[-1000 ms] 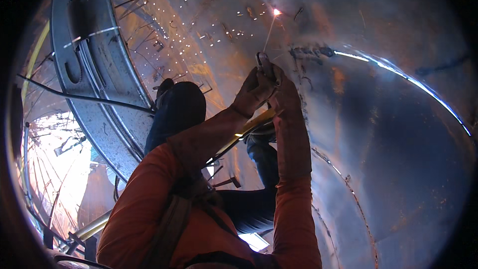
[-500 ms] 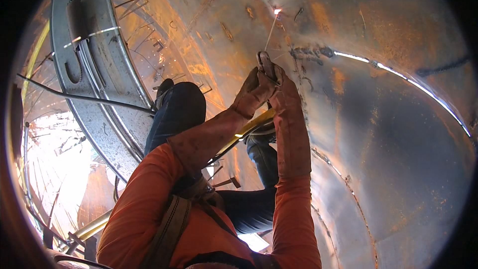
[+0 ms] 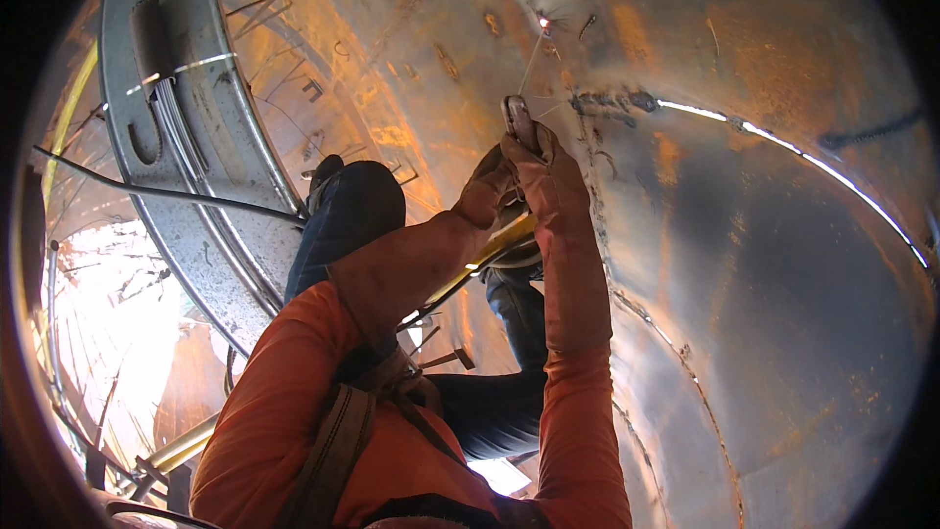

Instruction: The person welds the inner seams of a large industrial metal structure using a welding rod, creating bright sparks and flashes.

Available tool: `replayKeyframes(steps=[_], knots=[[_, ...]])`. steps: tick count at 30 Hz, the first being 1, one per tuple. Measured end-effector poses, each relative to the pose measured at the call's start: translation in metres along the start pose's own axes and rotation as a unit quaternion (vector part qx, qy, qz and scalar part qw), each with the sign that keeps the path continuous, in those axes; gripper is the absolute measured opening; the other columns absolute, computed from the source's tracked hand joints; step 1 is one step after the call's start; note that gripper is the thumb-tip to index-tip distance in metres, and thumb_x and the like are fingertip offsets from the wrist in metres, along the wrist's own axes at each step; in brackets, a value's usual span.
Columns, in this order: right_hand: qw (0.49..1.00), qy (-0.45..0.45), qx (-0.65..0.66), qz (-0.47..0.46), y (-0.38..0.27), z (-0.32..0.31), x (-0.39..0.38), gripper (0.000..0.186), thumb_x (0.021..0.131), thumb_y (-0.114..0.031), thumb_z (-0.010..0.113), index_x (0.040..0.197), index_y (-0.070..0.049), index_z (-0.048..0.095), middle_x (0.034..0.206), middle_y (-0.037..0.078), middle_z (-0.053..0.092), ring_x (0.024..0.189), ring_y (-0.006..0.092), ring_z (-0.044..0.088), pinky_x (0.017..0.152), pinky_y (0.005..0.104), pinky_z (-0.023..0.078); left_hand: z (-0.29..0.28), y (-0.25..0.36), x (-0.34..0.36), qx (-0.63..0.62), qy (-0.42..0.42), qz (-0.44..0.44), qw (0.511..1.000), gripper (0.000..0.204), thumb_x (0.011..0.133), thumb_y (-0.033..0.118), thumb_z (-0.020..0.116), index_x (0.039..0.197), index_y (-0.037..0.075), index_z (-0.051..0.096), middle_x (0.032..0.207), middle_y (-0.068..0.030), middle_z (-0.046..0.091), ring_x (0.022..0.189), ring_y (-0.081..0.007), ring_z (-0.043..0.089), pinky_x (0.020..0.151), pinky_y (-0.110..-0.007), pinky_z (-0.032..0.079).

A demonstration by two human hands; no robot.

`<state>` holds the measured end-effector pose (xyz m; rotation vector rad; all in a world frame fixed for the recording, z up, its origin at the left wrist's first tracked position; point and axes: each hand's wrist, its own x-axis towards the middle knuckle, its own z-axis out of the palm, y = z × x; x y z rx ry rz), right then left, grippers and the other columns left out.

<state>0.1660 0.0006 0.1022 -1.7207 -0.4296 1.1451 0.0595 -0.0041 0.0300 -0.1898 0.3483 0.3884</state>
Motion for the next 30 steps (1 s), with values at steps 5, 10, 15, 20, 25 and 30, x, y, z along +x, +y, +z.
replayKeyframes(steps=[5,10,15,20,25,30], knots=[[0.924,-0.009,-0.382,-0.035,-0.015,-0.024,-0.013,0.038,0.102,-0.017,0.070,0.137,-0.006,0.065,0.124,0.006,0.069,0.106,0.0146,0.067,0.092,0.0284,0.053,-0.001,-0.004,0.004,0.260,-0.003,0.134,0.956,0.033,0.110,0.029,0.062,0.140,0.016,0.058,0.117,-0.0034,0.068,0.110,-0.0180,0.066,0.093,-0.034,0.056],[0.922,-0.137,-0.336,-0.136,-0.018,-0.029,-0.027,0.037,0.102,-0.015,0.072,0.137,-0.003,0.065,0.131,0.004,0.064,0.119,0.0169,0.062,0.099,0.0301,0.052,0.009,-0.007,-0.006,0.107,-0.050,0.102,0.988,0.029,0.113,0.034,0.057,0.135,0.014,0.060,0.124,-0.0036,0.068,0.115,-0.0172,0.067,0.102,-0.038,0.052],[0.996,0.000,-0.056,-0.066,-0.001,-0.013,-0.010,0.046,0.095,-0.007,0.080,0.138,-0.001,0.064,0.124,0.006,0.068,0.114,0.0156,0.066,0.092,0.0295,0.056,0.018,0.000,-0.016,0.052,-0.064,0.108,0.991,0.030,0.112,0.034,0.059,0.137,0.017,0.060,0.128,-0.0022,0.068,0.120,-0.0176,0.066,0.103,-0.038,0.052],[0.997,-0.031,-0.070,-0.009,0.003,-0.033,0.005,0.047,0.101,-0.001,0.070,0.146,0.004,0.055,0.137,0.012,0.062,0.120,0.0200,0.063,0.104,0.0335,0.055,0.023,0.016,-0.018,0.090,-0.070,0.066,0.991,0.038,0.108,0.032,0.065,0.144,0.020,0.059,0.132,-0.0007,0.067,0.124,-0.0169,0.065,0.107,-0.037,0.050],[0.992,-0.079,0.092,0.038,0.015,-0.043,0.019,0.040,0.110,-0.001,0.054,0.149,0.005,0.050,0.150,0.016,0.053,0.134,0.0293,0.055,0.116,0.0427,0.050,0.018,0.013,-0.012,0.071,-0.049,0.036,0.996,0.043,0.104,0.037,0.068,0.144,0.024,0.060,0.136,0.0010,0.066,0.132,-0.0163,0.061,0.113,-0.039,0.045],[0.938,-0.031,0.327,0.114,0.005,-0.040,0.017,0.039,0.113,-0.004,0.049,0.150,0.005,0.049,0.151,0.018,0.052,0.135,0.0372,0.054,0.123,0.0459,0.045,0.003,0.011,0.000,0.107,-0.015,0.010,0.994,0.046,0.104,0.040,0.067,0.146,0.024,0.058,0.136,0.0000,0.066,0.133,-0.0166,0.060,0.115,-0.039,0.043]])
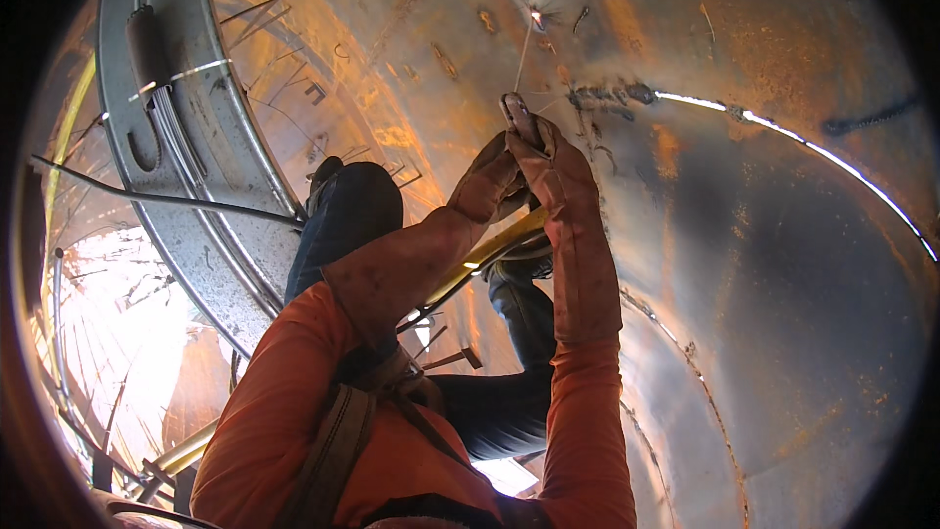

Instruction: The person welds the inner seams of a large industrial metal structure using a welding rod, creating bright sparks and flashes.

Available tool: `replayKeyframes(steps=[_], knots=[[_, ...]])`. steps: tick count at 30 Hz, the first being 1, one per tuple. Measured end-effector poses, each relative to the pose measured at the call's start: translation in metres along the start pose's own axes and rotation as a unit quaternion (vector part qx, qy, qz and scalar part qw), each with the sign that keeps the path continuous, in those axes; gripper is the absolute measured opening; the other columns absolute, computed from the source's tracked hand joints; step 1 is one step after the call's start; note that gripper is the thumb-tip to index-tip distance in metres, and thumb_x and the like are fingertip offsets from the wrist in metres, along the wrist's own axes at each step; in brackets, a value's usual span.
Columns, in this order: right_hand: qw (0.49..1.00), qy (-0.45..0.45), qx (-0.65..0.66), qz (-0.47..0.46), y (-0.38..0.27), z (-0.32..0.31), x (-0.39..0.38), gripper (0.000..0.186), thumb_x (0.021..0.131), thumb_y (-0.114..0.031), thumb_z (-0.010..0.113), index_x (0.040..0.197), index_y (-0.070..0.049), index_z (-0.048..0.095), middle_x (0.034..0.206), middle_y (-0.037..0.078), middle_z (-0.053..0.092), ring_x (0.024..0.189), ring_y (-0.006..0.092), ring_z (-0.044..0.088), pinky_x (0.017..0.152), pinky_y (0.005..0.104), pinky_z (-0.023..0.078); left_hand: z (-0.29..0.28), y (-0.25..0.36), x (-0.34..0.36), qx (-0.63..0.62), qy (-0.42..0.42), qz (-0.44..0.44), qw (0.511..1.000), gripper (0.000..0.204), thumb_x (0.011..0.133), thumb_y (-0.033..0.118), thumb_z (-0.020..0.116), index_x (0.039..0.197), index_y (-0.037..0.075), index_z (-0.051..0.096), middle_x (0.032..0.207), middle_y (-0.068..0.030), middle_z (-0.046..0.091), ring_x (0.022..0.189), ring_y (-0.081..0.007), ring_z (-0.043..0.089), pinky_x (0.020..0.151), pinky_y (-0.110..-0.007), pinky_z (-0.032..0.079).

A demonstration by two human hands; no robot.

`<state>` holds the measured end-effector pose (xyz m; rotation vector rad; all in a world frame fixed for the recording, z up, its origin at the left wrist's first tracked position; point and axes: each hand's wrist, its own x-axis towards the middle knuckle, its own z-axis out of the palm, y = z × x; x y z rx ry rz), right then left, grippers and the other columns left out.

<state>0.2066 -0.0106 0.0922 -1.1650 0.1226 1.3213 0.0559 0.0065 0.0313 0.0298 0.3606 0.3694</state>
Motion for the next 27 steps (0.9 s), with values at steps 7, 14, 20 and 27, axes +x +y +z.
replayKeyframes(steps=[7,14,20,27], knots=[[0.871,-0.036,-0.480,-0.103,0.009,0.007,-0.011,0.053,0.108,-0.005,0.056,0.155,0.013,0.038,0.164,0.023,0.041,0.158,0.0294,0.037,0.132,0.0336,0.033,0.007,-0.004,0.000,0.003,-0.069,0.047,0.997,0.045,0.101,0.047,0.066,0.138,0.022,0.059,0.134,-0.0009,0.065,0.130,-0.0169,0.059,0.114,-0.042,0.041],[0.840,-0.041,-0.511,-0.180,0.001,-0.001,-0.018,0.048,0.102,-0.007,0.061,0.148,0.006,0.053,0.146,0.020,0.062,0.135,0.0278,0.061,0.121,0.0419,0.044,-0.020,-0.015,0.027,0.320,-0.099,0.240,0.911,0.040,0.094,0.018,0.070,0.132,0.008,0.060,0.122,-0.0128,0.067,0.114,-0.0277,0.065,0.099,-0.039,0.051],[0.985,-0.127,-0.109,-0.044,0.001,0.010,-0.016,0.045,0.108,0.004,0.042,0.152,0.013,0.042,0.164,0.021,0.043,0.151,0.0271,0.046,0.131,0.0385,0.035,-0.022,-0.036,0.041,0.200,-0.067,0.173,0.962,0.031,0.107,0.026,0.060,0.134,0.010,0.061,0.126,-0.0069,0.069,0.112,-0.0198,0.067,0.100,-0.037,0.052],[0.936,-0.271,-0.190,-0.120,0.004,0.004,-0.022,0.066,0.106,-0.022,0.062,0.157,0.010,0.037,0.168,0.026,0.038,0.161,0.0338,0.033,0.132,0.0466,0.031,-0.026,-0.016,0.021,0.493,-0.055,0.280,0.822,0.029,0.109,0.031,0.058,0.132,0.014,0.062,0.130,-0.0036,0.066,0.119,-0.0145,0.065,0.106,-0.036,0.051]])
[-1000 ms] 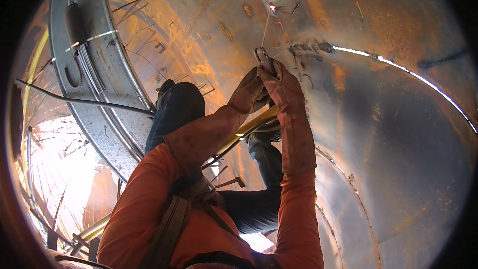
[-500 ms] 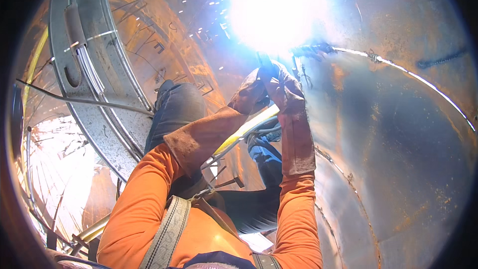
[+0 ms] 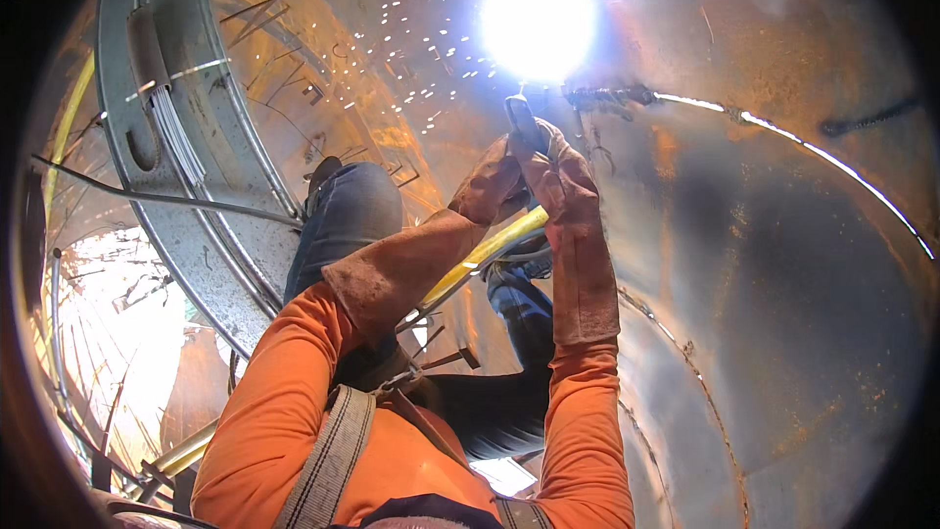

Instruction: The person welds the inner seams of a large industrial metal structure using a welding rod, creating bright sparks and flashes.

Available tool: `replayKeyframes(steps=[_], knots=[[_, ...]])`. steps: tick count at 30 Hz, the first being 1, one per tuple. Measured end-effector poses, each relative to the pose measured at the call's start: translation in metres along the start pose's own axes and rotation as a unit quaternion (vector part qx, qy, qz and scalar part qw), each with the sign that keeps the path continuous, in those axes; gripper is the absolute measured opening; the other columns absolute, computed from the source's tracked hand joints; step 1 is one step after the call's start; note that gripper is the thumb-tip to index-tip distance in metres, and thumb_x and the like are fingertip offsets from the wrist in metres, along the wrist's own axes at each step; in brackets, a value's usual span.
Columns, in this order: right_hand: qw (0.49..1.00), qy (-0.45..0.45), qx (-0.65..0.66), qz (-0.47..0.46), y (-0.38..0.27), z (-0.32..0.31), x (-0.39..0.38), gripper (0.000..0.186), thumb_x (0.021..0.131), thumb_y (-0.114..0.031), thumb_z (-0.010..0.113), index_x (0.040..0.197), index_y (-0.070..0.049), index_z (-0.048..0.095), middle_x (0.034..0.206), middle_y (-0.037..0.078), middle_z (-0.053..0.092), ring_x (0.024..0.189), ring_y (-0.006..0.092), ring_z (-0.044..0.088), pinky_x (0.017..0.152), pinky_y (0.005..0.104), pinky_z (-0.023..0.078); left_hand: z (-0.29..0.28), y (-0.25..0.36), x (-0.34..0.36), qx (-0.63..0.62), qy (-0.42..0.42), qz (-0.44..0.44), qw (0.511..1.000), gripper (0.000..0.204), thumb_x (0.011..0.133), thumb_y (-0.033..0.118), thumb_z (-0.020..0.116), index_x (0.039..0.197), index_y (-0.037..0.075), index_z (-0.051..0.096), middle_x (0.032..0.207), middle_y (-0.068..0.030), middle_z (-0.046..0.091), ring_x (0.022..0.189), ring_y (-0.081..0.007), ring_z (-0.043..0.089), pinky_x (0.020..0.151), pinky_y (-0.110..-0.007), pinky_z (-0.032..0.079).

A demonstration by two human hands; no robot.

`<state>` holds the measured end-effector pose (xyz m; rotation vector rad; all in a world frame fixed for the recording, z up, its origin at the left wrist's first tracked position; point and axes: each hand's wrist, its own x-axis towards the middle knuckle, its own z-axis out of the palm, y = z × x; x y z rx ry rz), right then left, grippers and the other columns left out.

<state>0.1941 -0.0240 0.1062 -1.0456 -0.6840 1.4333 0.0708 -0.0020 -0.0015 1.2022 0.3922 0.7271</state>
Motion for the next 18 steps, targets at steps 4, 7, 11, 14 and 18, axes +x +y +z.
replayKeyframes(steps=[4,7,11,14,18], knots=[[0.990,0.118,0.031,0.066,0.001,-0.003,0.001,0.066,0.102,-0.023,0.068,0.151,0.013,0.042,0.165,0.024,0.042,0.157,0.0331,0.040,0.127,0.0434,0.038,0.005,0.022,-0.005,-0.508,0.005,-0.116,0.854,0.044,0.112,0.044,0.057,0.143,0.013,0.054,0.135,-0.0060,0.062,0.125,-0.0198,0.062,0.108,-0.041,0.050],[0.992,0.104,-0.050,0.049,0.001,0.004,0.001,0.044,0.106,-0.001,0.059,0.147,0.013,0.048,0.150,0.017,0.054,0.139,0.0289,0.056,0.118,0.0388,0.046,-0.004,0.049,-0.006,-0.490,-0.010,-0.135,0.861,0.058,0.111,0.052,0.056,0.157,0.018,0.044,0.145,-0.0046,0.059,0.135,-0.0224,0.058,0.114,-0.043,0.045],[0.982,0.175,0.055,0.052,-0.003,0.014,0.004,0.044,0.105,0.004,0.060,0.147,0.011,0.049,0.147,0.014,0.055,0.134,0.0252,0.057,0.118,0.0358,0.048,-0.007,0.083,-0.007,-0.510,0.067,-0.168,0.841,0.030,0.111,0.029,0.056,0.134,0.009,0.059,0.119,-0.0055,0.065,0.113,-0.0190,0.066,0.102,-0.036,0.052],[0.952,0.207,-0.201,0.104,-0.004,0.013,0.008,0.041,0.107,0.004,0.056,0.147,0.007,0.050,0.147,0.014,0.055,0.132,0.0256,0.058,0.118,0.0378,0.049,-0.007,0.086,-0.009,-0.546,0.078,-0.230,0.802,0.031,0.113,0.028,0.054,0.137,0.009,0.059,0.122,-0.0058,0.067,0.116,-0.0209,0.067,0.104,-0.039,0.053],[0.963,0.232,0.110,0.079,0.002,0.003,0.010,0.039,0.108,0.000,0.058,0.146,0.002,0.054,0.141,0.012,0.059,0.126,0.0229,0.060,0.114,0.0347,0.051,-0.003,0.067,-0.005,-0.519,0.034,-0.217,0.826,0.052,0.106,0.044,0.067,0.153,0.025,0.052,0.142,0.0024,0.062,0.132,-0.0161,0.060,0.115,-0.041,0.042]])
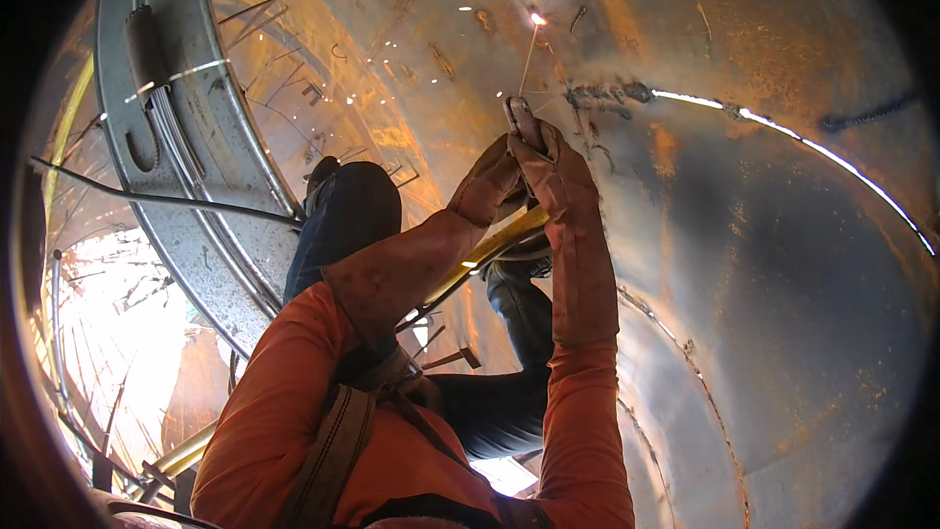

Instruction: The person welds the inner seams of a large industrial metal structure using a welding rod, creating bright sparks and flashes.

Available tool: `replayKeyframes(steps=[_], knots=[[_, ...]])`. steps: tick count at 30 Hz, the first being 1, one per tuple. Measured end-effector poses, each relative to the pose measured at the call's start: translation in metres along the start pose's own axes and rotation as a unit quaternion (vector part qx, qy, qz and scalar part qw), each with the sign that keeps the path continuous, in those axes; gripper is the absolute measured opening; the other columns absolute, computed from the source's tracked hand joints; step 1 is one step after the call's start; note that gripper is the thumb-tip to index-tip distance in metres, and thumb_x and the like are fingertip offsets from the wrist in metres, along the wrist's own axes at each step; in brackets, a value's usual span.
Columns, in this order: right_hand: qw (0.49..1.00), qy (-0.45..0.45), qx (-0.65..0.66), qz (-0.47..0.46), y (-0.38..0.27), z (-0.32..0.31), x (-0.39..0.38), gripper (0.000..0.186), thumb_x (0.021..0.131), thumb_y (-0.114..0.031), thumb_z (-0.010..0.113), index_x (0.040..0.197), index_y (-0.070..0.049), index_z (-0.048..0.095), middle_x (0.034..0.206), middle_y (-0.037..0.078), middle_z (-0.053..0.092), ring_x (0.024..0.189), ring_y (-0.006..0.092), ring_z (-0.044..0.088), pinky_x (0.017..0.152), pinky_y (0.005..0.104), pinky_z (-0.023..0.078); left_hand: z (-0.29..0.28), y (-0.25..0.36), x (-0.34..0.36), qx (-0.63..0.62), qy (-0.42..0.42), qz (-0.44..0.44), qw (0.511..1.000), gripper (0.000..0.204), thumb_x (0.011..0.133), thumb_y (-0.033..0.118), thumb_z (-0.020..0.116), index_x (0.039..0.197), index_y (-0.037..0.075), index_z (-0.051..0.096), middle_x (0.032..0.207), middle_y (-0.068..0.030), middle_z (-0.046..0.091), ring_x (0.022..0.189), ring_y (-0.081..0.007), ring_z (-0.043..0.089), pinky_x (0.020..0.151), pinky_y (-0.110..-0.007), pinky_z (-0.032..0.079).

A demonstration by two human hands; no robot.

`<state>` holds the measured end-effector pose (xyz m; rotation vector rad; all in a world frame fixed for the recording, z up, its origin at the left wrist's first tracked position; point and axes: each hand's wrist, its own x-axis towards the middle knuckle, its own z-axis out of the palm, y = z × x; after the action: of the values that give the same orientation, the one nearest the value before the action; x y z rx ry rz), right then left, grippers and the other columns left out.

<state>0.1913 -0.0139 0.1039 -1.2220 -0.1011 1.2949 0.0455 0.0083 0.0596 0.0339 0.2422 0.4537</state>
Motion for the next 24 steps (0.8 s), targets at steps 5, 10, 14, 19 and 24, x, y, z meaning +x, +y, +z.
replayKeyframes(steps=[5,10,14,19,24], knots=[[0.955,0.005,-0.292,-0.048,0.002,0.002,-0.001,0.047,0.101,-0.006,0.073,0.144,0.000,0.058,0.132,0.004,0.064,0.117,0.0159,0.062,0.105,0.0281,0.050,-0.005,-0.002,0.002,0.010,-0.022,0.019,1.000,0.049,0.105,0.042,0.067,0.150,0.025,0.055,0.138,0.0040,0.063,0.130,-0.0132,0.059,0.113,-0.039,0.042],[0.908,0.083,-0.409,-0.031,-0.007,0.014,-0.012,0.040,0.098,-0.009,0.077,0.136,-0.003,0.066,0.120,0.001,0.069,0.109,0.0146,0.064,0.097,0.0274,0.052,0.009,0.006,-0.015,0.060,0.024,0.039,0.997,0.049,0.105,0.037,0.067,0.150,0.019,0.055,0.134,0.0031,0.063,0.122,-0.0120,0.059,0.109,-0.036,0.044],[0.913,0.091,-0.393,-0.055,-0.009,0.011,-0.013,0.037,0.098,-0.021,0.079,0.131,-0.006,0.070,0.109,-0.001,0.071,0.100,0.0145,0.066,0.090,0.0296,0.054,0.014,0.009,-0.017,0.057,0.024,0.075,0.995,0.049,0.106,0.031,0.066,0.151,0.014,0.055,0.127,0.0025,0.063,0.113,-0.0116,0.059,0.102,-0.033,0.048],[0.939,0.085,-0.333,0.022,-0.013,0.006,-0.011,0.038,0.099,-0.028,0.079,0.129,-0.007,0.071,0.104,0.000,0.071,0.094,0.0152,0.066,0.086,0.0314,0.054,0.010,0.001,-0.014,0.025,0.039,0.030,0.998,0.044,0.106,0.028,0.065,0.148,0.014,0.058,0.120,0.0022,0.065,0.108,-0.0119,0.061,0.099,-0.032,0.050],[0.901,0.123,-0.415,-0.016,0.006,0.027,-0.015,0.029,0.107,-0.014,0.068,0.133,-0.002,0.063,0.113,0.007,0.071,0.097,0.0191,0.071,0.084,0.0347,0.061,-0.007,-0.012,-0.001,0.007,0.047,0.057,0.997,0.036,0.106,0.027,0.064,0.140,0.015,0.062,0.118,-0.0013,0.068,0.105,-0.0161,0.066,0.094,-0.038,0.055]])
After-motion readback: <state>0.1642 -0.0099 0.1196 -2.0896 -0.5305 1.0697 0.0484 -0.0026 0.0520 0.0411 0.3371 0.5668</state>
